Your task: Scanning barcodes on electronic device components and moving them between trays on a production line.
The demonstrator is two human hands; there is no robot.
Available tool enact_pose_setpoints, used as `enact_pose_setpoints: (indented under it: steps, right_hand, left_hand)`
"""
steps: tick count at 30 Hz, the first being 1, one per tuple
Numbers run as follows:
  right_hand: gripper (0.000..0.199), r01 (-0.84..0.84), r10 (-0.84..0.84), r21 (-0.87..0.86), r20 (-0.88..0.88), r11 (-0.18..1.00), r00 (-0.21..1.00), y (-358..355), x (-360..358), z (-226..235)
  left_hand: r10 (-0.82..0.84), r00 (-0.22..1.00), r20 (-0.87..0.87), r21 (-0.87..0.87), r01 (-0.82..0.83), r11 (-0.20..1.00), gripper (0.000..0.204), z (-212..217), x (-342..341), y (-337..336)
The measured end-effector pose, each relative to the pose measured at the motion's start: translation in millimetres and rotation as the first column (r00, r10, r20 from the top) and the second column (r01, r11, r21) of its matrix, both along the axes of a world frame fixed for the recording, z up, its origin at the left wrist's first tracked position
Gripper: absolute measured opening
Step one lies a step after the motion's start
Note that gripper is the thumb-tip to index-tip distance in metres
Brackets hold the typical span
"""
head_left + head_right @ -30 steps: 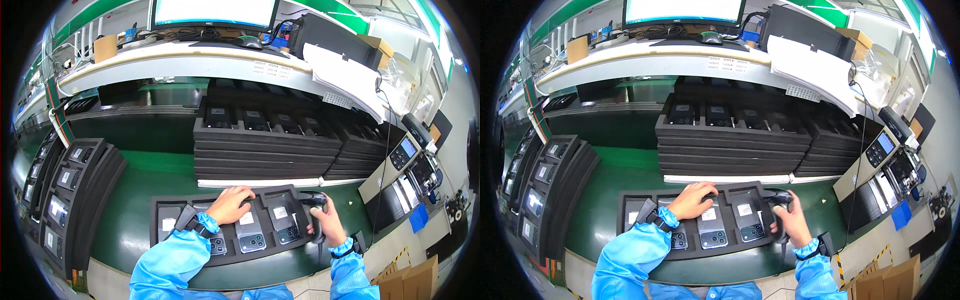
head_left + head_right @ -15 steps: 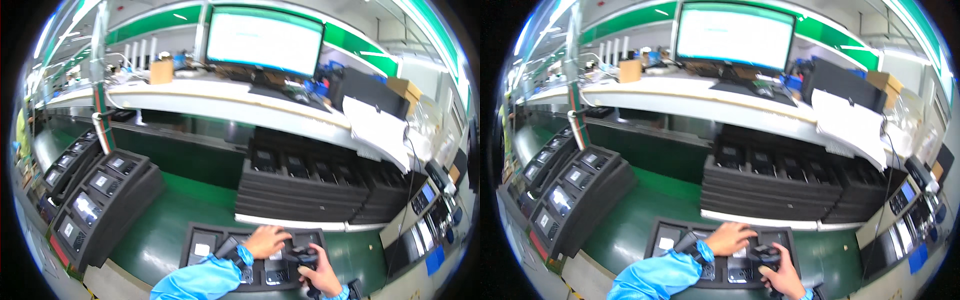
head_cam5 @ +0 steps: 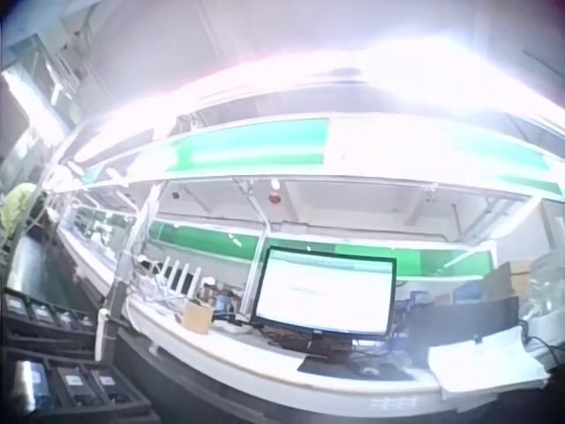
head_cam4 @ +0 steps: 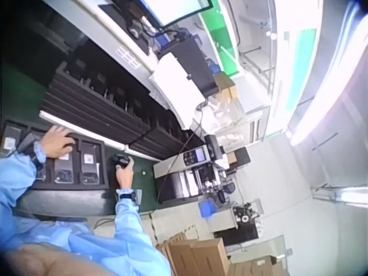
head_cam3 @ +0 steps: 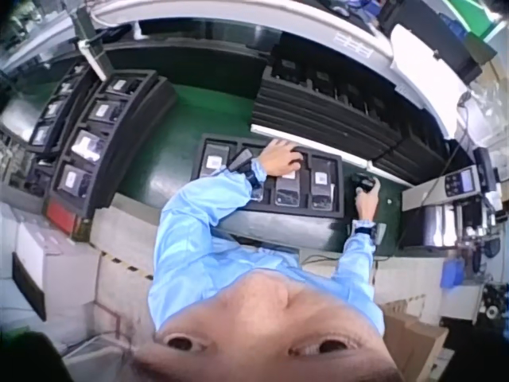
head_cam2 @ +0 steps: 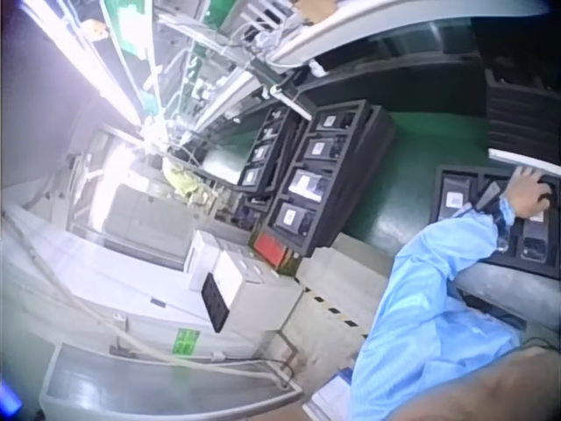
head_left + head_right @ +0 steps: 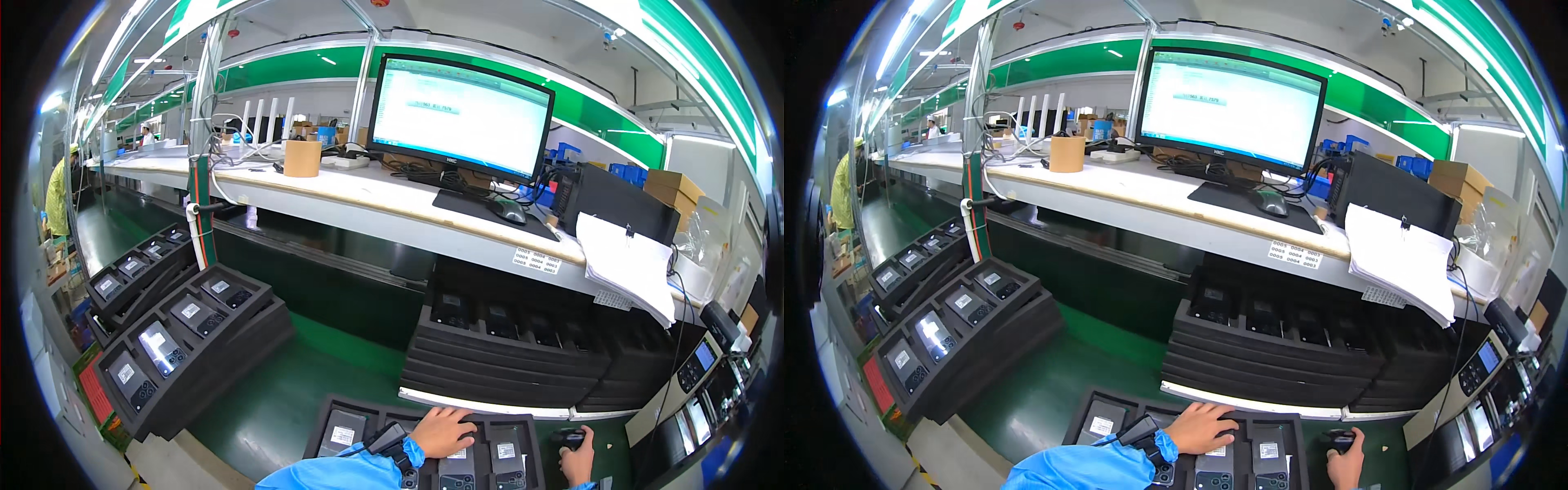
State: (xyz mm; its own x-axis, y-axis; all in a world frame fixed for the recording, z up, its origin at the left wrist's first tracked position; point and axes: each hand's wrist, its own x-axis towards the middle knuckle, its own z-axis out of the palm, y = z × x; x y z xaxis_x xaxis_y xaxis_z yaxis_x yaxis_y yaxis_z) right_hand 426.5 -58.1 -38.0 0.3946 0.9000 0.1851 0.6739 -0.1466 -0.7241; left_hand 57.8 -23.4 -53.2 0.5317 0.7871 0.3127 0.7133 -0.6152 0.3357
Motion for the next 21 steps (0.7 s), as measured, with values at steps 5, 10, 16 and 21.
enact_pose_setpoints:
  steps: [5,10,16,21]
  right_hand:
    - [0.065,0.044,-0.047,-0.029,-0.097,0.999,0.994,19.5,3.3,-9.9]
    - [0.065,0.067,-0.066,-0.017,0.053,0.998,0.996,15.2,-8.2,0.4]
    - [0.065,0.081,-0.081,-0.029,0.007,0.996,0.997,13.8,-11.7,2.7]
    - [0.065,0.068,-0.068,-0.004,0.032,0.998,0.997,13.7,-11.6,2.4]
  left_hand:
    - [0.008,1.0,0.023,0.001,-0.008,1.0,0.037,3.0,1.4,-0.2]
    - [0.008,0.995,0.104,-0.015,-0.007,1.0,0.034,6.2,3.2,1.2]
    - [0.053,0.879,0.474,-0.181,0.038,0.983,0.029,10.3,0.8,13.9]
    - [0.026,0.767,0.641,-0.171,0.109,0.979,0.021,3.7,0.7,16.9]
